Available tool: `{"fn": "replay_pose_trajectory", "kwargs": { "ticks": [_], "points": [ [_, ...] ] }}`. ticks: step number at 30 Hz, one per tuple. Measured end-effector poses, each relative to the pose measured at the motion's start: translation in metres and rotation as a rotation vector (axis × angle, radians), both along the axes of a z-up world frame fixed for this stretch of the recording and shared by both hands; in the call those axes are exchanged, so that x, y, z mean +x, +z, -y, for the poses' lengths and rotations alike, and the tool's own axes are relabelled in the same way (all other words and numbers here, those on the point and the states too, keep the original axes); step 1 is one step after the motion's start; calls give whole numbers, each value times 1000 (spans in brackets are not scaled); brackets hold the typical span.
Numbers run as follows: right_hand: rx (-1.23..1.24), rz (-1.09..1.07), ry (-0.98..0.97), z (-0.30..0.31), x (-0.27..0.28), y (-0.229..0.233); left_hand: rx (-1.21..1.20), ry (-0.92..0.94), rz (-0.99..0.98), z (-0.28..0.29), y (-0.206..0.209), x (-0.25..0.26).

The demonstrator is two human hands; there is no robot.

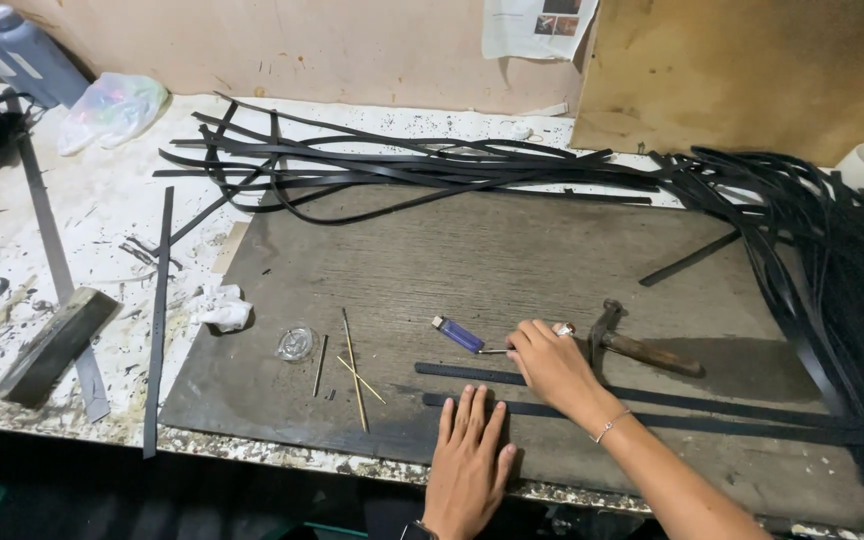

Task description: Punching a series of holes into a long leather strap using a hand punch and a hammer, then clearing the holes with a thin rod.

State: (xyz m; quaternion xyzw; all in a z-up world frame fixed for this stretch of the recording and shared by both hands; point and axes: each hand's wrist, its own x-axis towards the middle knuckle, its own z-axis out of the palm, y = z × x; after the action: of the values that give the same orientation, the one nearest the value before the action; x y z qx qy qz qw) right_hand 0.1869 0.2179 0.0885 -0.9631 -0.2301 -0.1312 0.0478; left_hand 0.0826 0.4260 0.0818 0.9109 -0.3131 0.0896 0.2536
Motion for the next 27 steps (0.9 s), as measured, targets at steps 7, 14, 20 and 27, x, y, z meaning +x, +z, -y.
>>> {"fn": "replay_pose_trajectory", "kwargs": {
  "ticks": [7,14,20,27],
  "points": [
    [165,154,-69,-6,-48,27,23,6,49,-1,2,-1],
    [171,109,-207,27,-110,21,101,25,94,-2,-1,-2],
    [247,145,-301,59,-132,9,-16,76,39,-3,-1,-1],
    [338,48,-382,75,-136,4,-110,201,19,5,1,4]
  ]
}}
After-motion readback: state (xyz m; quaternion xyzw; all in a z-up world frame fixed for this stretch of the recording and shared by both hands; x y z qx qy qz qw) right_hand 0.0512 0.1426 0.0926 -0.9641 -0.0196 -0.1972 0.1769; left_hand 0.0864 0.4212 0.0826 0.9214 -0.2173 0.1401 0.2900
